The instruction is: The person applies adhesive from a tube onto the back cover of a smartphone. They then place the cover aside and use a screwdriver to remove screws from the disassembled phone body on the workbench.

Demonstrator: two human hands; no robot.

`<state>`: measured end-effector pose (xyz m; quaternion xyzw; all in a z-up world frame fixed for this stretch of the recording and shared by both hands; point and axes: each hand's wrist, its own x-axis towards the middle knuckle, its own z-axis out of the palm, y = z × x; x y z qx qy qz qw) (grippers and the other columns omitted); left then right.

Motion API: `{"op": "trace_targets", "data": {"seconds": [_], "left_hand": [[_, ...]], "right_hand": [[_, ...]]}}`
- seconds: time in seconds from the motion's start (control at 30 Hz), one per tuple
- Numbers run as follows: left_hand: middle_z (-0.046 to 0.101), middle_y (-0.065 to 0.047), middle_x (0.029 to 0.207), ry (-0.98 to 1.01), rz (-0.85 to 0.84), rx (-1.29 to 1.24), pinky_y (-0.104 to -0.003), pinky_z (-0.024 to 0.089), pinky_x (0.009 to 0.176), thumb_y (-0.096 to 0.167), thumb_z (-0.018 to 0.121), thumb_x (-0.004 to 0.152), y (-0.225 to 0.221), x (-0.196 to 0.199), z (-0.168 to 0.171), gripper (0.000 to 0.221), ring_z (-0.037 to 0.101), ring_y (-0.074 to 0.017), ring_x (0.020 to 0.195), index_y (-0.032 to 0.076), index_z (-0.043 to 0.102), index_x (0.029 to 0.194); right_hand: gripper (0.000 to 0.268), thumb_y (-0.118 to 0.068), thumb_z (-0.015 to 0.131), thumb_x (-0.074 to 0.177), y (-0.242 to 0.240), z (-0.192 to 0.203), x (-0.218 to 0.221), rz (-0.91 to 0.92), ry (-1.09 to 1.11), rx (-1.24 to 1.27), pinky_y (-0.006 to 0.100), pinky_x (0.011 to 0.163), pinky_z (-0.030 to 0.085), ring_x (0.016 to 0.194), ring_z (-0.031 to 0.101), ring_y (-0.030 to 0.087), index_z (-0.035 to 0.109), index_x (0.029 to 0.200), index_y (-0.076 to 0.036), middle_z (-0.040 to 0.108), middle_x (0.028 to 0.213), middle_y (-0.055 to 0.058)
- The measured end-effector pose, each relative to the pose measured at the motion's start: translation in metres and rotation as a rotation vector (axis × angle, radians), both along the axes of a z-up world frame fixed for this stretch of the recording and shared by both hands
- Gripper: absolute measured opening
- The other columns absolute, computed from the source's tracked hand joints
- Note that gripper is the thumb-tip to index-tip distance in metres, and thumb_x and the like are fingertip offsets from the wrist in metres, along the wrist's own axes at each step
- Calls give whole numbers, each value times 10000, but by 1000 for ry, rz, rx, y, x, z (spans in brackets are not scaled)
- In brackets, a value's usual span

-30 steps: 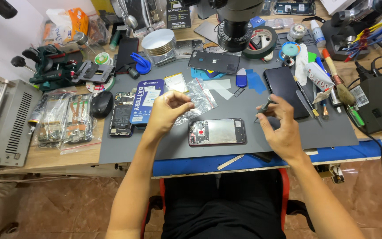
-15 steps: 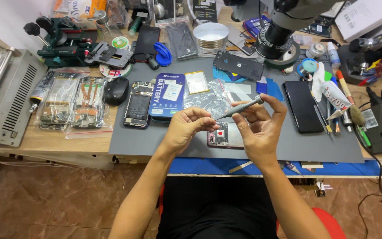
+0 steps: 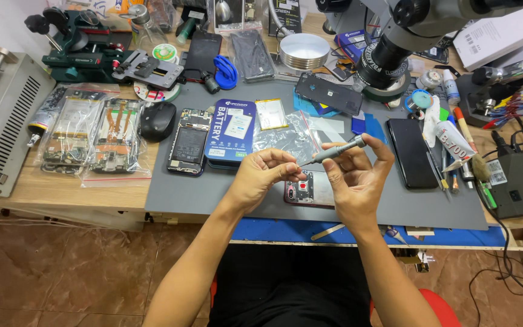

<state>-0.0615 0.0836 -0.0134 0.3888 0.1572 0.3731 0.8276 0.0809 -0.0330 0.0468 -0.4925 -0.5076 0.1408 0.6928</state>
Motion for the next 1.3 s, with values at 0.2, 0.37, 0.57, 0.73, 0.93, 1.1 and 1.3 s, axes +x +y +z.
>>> {"op": "trace_targets", "data": {"seconds": [0.2, 0.37, 0.57, 0.73, 0.93, 1.1, 1.3], "left_hand": [[781, -258, 910, 31, 41, 54, -366, 699, 764, -29, 769, 927, -1, 1, 5, 164, 805, -285, 812, -95, 697, 1059], [777, -269, 911, 18, 63, 50, -375, 704, 755, -15, 770, 932, -1, 0, 8, 186, 805, -294, 805, -101, 685, 1072], [786, -229, 893, 65, 100, 108, -367, 702, 731, -6, 789, 919, -4, 2, 9, 200, 805, -270, 786, -89, 680, 1065], [788, -217, 862, 98, 140, 171, -354, 699, 699, -13, 804, 906, -6, 0, 16, 195, 802, -258, 754, -75, 682, 1045], [794, -177, 853, 175, 177, 183, -321, 688, 706, 32, 814, 915, -10, 2, 20, 209, 797, -203, 765, -67, 716, 1071], [801, -181, 862, 207, 130, 132, -330, 682, 721, 103, 784, 964, -16, 3, 34, 184, 791, -212, 771, -61, 765, 1047], [777, -159, 797, 247, 184, 216, -312, 645, 699, 114, 756, 988, -13, 1, 27, 176, 760, -193, 726, -60, 765, 1015]], "right_hand": [[592, 65, 587, 1020, 3, 10, -2, -13, -88, 105, 504, 950, 619, 1035, 750, 373, 234, 1444, -148, 643, 1128, 241], [485, -69, 649, 978, -1, 10, 16, -26, -178, -170, 338, 640, 534, 726, 609, 197, 488, 1427, -158, 649, 924, 130], [201, -101, 862, 829, 6, 19, 8, -43, -450, -237, 285, 589, 496, 610, 564, 143, 832, 1014, -173, 739, 860, 1], [170, -43, 833, 834, 10, 12, 10, -8, -530, -210, 296, 712, 567, 746, 699, 189, 812, 965, -150, 752, 876, 2], [90, -90, 821, 882, 14, 10, 3, -105, -620, -154, 287, 655, 558, 691, 677, 204, 757, 929, -134, 699, 813, -5], [95, -113, 842, 887, 17, -1, 4, -208, -606, -86, 280, 622, 562, 667, 689, 185, 756, 919, -138, 694, 790, -18], [102, -93, 804, 892, 21, -1, 0, -193, -566, -100, 280, 641, 572, 712, 720, 196, 738, 933, -160, 717, 824, -33]]}}
